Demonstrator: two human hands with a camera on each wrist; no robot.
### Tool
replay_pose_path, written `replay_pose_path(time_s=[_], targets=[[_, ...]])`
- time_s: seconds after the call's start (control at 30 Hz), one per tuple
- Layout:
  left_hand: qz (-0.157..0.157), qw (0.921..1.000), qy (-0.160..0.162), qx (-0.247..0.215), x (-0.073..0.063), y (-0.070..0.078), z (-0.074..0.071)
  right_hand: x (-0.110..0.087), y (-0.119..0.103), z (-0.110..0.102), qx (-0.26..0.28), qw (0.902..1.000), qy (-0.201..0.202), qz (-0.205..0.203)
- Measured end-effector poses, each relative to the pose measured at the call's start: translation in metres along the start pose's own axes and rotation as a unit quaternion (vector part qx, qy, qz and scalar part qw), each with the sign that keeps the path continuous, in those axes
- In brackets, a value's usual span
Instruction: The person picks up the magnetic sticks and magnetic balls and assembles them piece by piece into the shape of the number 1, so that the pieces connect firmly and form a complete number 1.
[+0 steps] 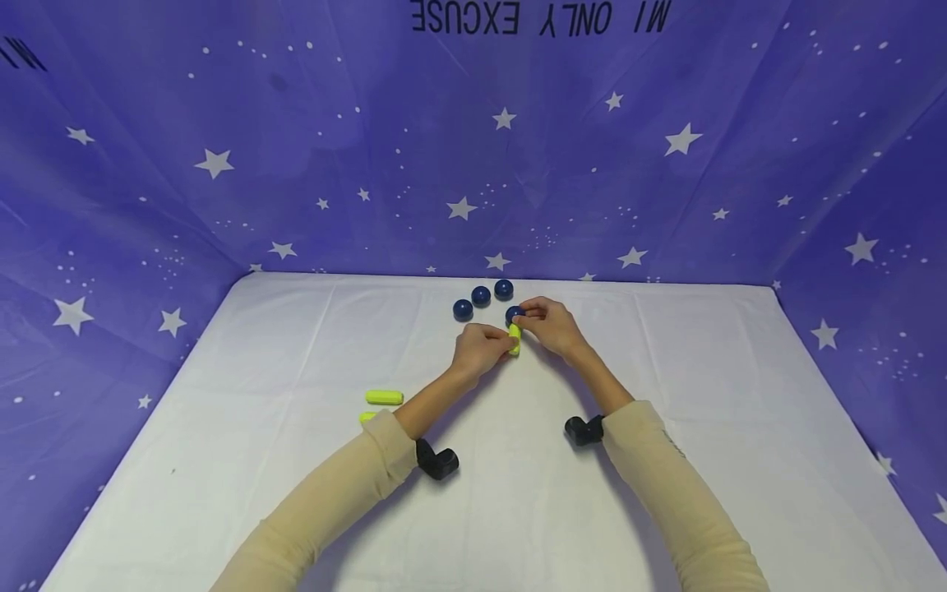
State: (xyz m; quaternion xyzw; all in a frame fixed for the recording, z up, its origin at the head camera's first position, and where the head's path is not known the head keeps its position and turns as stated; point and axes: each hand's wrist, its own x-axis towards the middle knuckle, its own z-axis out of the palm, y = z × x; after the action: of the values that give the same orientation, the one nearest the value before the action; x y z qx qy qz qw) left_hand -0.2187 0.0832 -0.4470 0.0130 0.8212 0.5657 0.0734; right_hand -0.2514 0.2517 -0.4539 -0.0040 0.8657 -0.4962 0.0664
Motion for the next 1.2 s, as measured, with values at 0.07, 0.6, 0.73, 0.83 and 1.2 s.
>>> replay_pose_path(time_s=[0.07, 0.6, 0.73, 0.83, 1.2], targets=[[0.000, 1.0000, -0.002, -0.007, 0.000, 0.000, 0.001, 0.000, 0.000, -0.001, 0.002, 1.0000, 0.000, 0.002], [0.131, 0.9876, 0.087, 0.006, 0.005, -0.002, -0.021, 0.006, 0.009, -0.019, 0.010, 0.9998, 0.015, 0.009], [0.162, 0.9789, 0.124, 0.005, 0.010, -0.007, -0.032, 0.007, 0.014, -0.026, 0.008, 0.9998, 0.013, 0.010], [0.174, 0.9732, 0.148, 0.025, 0.015, -0.012, -0.040, 0.008, 0.017, -0.029, 0.006, 0.9998, 0.012, 0.012], [0.152, 0.9769, 0.139, 0.059, 0.029, -0.026, -0.058, 0.011, 0.022, -0.033, 0.006, 0.9996, 0.015, 0.021]])
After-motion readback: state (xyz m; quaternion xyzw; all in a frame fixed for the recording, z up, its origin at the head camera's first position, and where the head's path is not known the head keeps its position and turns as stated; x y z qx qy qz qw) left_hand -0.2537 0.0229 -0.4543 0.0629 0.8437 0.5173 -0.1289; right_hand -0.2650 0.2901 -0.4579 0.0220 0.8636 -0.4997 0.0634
